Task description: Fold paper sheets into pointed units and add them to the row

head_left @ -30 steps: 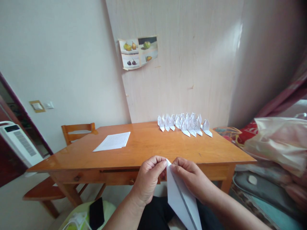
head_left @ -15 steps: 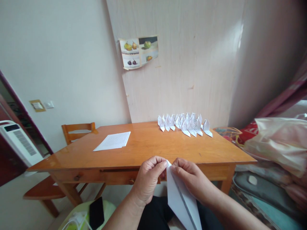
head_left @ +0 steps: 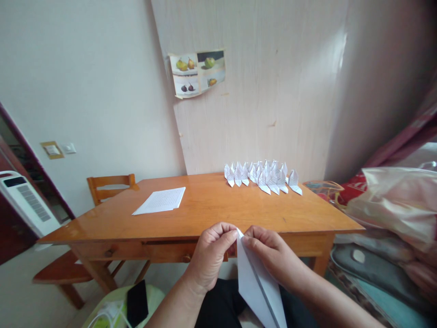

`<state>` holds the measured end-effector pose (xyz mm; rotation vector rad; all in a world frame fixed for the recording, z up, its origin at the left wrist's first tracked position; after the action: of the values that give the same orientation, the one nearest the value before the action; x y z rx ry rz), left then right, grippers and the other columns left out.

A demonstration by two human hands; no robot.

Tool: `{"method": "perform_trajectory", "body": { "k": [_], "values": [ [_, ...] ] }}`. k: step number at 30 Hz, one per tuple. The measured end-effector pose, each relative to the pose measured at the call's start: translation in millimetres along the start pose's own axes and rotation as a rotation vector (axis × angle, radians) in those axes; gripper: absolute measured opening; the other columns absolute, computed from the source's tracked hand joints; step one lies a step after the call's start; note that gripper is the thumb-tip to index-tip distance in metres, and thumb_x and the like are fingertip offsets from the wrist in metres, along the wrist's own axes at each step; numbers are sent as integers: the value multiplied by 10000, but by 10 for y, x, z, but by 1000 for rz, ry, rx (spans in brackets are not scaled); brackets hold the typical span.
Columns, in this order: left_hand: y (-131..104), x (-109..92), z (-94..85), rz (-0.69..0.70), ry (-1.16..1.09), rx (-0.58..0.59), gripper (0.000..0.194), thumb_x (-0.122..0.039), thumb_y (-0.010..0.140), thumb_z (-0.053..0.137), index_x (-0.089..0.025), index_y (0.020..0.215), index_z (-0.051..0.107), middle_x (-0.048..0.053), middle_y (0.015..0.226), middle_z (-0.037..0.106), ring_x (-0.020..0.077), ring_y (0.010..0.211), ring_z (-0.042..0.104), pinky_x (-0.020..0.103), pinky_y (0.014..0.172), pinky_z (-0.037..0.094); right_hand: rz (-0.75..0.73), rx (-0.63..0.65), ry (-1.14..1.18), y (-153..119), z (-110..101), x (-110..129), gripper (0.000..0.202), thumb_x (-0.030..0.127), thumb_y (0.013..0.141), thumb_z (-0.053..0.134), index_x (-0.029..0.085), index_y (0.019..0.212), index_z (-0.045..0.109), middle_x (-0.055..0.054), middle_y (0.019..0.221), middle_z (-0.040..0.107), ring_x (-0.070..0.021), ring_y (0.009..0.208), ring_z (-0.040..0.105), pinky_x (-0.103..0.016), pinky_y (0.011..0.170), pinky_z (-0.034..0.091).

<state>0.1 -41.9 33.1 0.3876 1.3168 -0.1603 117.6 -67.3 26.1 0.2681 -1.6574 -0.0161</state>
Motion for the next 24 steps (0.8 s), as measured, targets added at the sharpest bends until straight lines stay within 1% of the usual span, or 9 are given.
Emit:
{"method": "perform_trajectory", "body": {
  "k": [6, 18, 24],
  "values": [
    [-10, 12, -6, 1, -3, 3, 188, -315, 857, 705, -141, 796, 665, -7, 682, 565, 94, 641, 474, 200, 628, 395, -20, 22, 3, 7, 14, -10, 339, 479, 922, 563, 178, 767, 562, 29, 671, 477, -119, 606, 405, -251, 564, 333],
    [-11, 6, -30, 25, 3, -9, 197, -313, 853, 706, -138, 777, 657, -11, 673, 547, 94, 642, 459, 202, 628, 391, -23, 11, -14, -8, 8, 2, 334, 467, 921, 561, 178, 754, 550, 32, 665, 467, -116, 604, 392, -247, 556, 326],
    [-11, 24, -39, 15, 5, -14, 202, -328, 849, 711, -144, 782, 661, -11, 681, 552, 97, 651, 462, 204, 635, 392, -29, 9, -7, 5, 11, 0, 331, 466, 926, 559, 177, 765, 554, 32, 669, 467, -115, 605, 394, -247, 558, 332]
  ]
}}
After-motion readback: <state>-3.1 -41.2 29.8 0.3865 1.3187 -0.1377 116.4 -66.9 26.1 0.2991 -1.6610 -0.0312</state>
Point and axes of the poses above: each hand's wrist, its own y-axis towards the middle knuckle, its own z-axis out of the palm, x = y × z, the point moved 10 cm from there along y, towards the middle knuckle
